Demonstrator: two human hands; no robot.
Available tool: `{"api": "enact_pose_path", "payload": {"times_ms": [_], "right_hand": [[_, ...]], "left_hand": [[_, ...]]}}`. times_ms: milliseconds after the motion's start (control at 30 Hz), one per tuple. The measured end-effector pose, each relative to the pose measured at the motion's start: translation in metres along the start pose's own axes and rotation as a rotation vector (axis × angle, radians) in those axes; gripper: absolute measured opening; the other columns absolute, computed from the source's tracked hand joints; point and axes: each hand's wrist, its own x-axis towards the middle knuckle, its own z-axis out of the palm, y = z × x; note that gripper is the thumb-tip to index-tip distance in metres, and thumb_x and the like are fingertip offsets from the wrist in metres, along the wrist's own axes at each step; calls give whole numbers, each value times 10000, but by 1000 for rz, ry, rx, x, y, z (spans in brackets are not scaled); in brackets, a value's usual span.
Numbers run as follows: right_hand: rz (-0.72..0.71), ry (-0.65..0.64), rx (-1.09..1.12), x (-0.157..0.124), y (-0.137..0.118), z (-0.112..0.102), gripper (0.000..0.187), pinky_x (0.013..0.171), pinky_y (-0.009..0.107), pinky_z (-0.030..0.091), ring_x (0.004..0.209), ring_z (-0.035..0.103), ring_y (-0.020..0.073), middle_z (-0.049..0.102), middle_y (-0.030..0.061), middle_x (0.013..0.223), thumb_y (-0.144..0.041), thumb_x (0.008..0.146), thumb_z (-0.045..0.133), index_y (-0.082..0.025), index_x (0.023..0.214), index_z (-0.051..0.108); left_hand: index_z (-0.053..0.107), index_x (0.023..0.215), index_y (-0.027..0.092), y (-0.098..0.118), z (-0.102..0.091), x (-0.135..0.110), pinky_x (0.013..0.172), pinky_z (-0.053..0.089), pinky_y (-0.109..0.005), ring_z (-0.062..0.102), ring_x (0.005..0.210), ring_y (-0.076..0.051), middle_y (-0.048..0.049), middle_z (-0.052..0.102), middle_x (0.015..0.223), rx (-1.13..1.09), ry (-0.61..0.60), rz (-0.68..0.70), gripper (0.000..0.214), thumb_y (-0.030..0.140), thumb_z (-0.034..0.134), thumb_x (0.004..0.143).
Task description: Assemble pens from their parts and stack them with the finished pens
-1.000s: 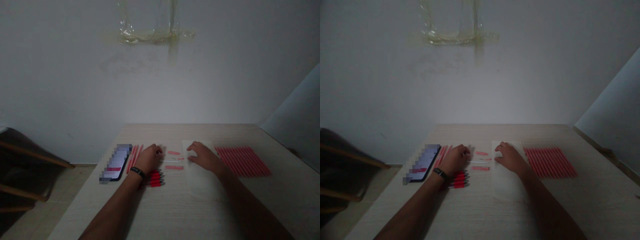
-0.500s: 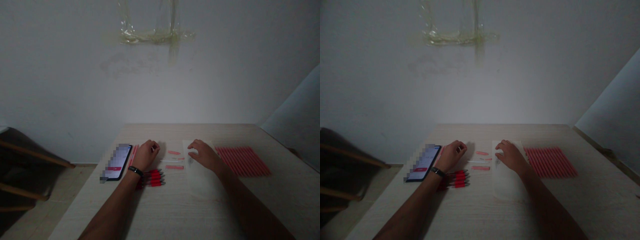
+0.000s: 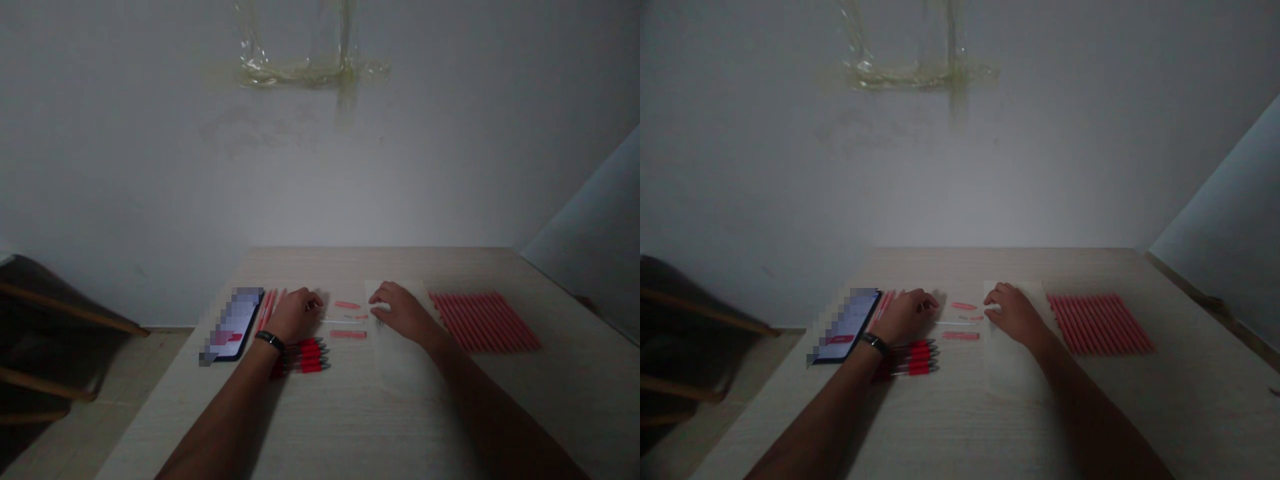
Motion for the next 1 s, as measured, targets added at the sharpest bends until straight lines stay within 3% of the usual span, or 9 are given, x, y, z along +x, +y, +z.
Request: {"api": "enact_pose_path", "payload": {"times_ms": [100,267,400,567,733,1000], "right_hand": [[-15,-45,-1,1,-10,9,45,844,325,448,934,578,209,638,52,926,-179,864,704,-197,905,700],[-10,-77,-20,3,-16,16,51,801,307,427,883,574,196,633,36,865,-159,865,702,-199,834,696],[-8,-43,11,5,-17,12,77,800,303,425,868,574,189,636,32,853,-124,867,687,-191,829,685],[-53,16,89,6,-26,10,49,778,296,422,850,581,179,648,24,869,-143,885,675,-186,878,654],[-99,28,117,6,-33,12,49,786,304,414,855,581,175,652,16,880,-156,903,660,-195,892,633],[-89,51,102,6,-33,9,46,776,302,411,843,578,174,653,18,877,-148,906,652,-190,911,633]], "left_hand": [[760,886,217,-1,5,0,763,455,-271,659,847,-192,-57,725,942,27,-65,23,166,190,602,844],[748,859,213,-4,11,1,764,452,-276,657,834,-194,-56,722,914,16,-62,2,131,191,625,824],[729,850,199,-1,10,1,733,443,-278,646,821,-196,-59,712,892,-39,1,8,105,193,627,824],[693,900,182,17,13,-2,684,429,-263,608,773,-176,-52,687,876,-211,56,122,113,256,610,882],[678,878,170,32,20,-5,686,425,-251,592,762,-159,-40,664,857,-321,31,163,104,243,607,896],[677,870,169,31,20,-5,675,407,-251,587,744,-157,-31,664,837,-321,41,126,60,206,630,877]]}}
